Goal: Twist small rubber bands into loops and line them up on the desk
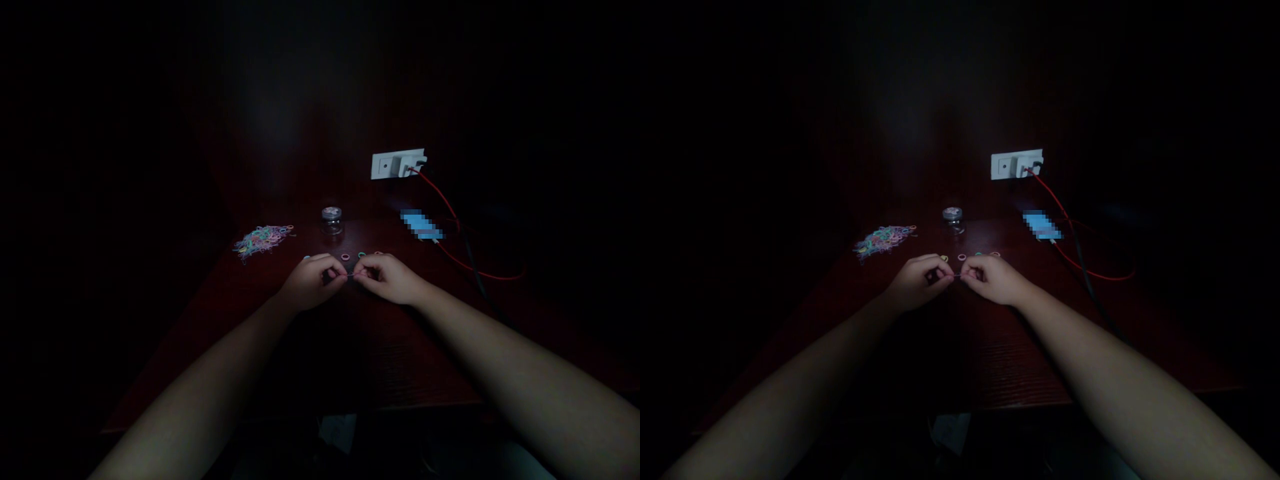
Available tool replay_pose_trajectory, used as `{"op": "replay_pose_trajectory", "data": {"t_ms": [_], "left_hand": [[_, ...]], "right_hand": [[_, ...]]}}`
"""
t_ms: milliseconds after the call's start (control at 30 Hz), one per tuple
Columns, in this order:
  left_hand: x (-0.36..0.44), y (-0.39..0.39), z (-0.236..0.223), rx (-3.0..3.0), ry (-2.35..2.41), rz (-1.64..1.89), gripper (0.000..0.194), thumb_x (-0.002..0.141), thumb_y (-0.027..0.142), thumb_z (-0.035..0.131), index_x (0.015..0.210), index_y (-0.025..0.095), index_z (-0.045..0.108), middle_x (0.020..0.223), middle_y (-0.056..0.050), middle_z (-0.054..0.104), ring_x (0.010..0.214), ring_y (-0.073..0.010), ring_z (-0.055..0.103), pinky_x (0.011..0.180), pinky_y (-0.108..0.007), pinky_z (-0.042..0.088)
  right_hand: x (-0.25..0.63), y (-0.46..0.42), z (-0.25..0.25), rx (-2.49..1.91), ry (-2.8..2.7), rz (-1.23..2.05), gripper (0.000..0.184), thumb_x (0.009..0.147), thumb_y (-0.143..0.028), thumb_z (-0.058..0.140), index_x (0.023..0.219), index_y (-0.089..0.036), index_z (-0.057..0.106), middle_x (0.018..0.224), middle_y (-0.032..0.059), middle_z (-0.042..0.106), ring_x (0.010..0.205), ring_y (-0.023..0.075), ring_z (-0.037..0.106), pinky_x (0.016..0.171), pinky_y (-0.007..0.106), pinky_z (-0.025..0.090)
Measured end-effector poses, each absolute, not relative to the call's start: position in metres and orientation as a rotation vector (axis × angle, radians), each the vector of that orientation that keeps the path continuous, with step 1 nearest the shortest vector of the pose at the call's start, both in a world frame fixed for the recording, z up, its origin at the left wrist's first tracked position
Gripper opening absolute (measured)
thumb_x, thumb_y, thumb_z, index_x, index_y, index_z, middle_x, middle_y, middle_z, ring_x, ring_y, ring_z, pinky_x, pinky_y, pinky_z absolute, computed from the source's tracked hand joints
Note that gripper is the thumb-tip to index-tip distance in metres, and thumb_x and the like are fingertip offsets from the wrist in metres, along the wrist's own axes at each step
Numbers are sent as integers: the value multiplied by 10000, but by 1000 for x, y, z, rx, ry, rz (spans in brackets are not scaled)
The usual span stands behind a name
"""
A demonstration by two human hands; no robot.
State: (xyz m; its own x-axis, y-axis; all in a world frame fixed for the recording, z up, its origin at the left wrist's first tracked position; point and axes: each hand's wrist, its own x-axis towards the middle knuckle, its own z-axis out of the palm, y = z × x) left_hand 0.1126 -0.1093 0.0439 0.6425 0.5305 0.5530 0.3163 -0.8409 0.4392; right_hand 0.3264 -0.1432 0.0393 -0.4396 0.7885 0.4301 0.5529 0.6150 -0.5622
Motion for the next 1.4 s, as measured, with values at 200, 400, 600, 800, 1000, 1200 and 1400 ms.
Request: {"op": "replay_pose_trajectory", "data": {"t_ms": [200, 400, 600, 800, 1000, 1200, 1400], "left_hand": [[112, -109, 44, 2560, 668, 999, 46, 811, 205, 611, 823, 182, 650, 798, -14, 637, 693, -110, 578, 617, -233, 449], [112, -110, 44, 2559, 664, 994, 65, 823, 226, 595, 828, 185, 645, 808, -19, 638, 693, -114, 574, 604, -236, 442], [112, -110, 45, 2553, 663, 988, 63, 823, 226, 597, 824, 189, 648, 799, -14, 633, 692, -114, 574, 611, -239, 449], [112, -110, 44, 2561, 668, 990, 63, 826, 220, 598, 825, 184, 649, 789, -11, 630, 687, -109, 571, 606, -231, 443], [112, -109, 45, 2557, 668, 979, 69, 827, 223, 597, 823, 180, 651, 780, -16, 630, 680, -111, 570, 596, -229, 439], [112, -109, 43, 2552, 682, 983, 71, 828, 226, 599, 818, 180, 652, 785, -13, 634, 687, -110, 571, 606, -228, 441], [112, -109, 44, 2550, 684, 964, 69, 831, 219, 598, 826, 176, 652, 793, -9, 631, 691, -104, 571, 620, -225, 439]], "right_hand": [[327, -143, 38, -1062, -2173, 453, 126, 837, -240, 543, 788, -153, 621, 629, -17, 547, 561, 95, 475, 543, 218, 362], [326, -144, 40, -1046, -2167, 413, 126, 840, -203, 523, 818, -156, 638, 651, -13, 559, 576, 98, 474, 556, 218, 355], [326, -144, 41, -1066, -2183, 402, 143, 849, -200, 509, 843, -157, 646, 654, -13, 566, 577, 102, 476, 579, 231, 361], [325, -145, 41, -1078, -2184, 422, 146, 847, -215, 516, 840, -150, 647, 635, -19, 548, 557, 98, 457, 560, 227, 355], [326, -145, 40, -1087, -2185, 442, 146, 850, -231, 515, 819, -152, 633, 641, -13, 561, 564, 100, 473, 548, 224, 359], [326, -143, 38, -1089, -2191, 448, 136, 836, -240, 535, 775, -155, 622, 625, -10, 559, 572, 104, 486, 560, 226, 373], [325, -144, 38, -1109, -2189, 469, 133, 828, -246, 549, 776, -151, 626, 631, -5, 562, 571, 105, 491, 553, 225, 375]]}}
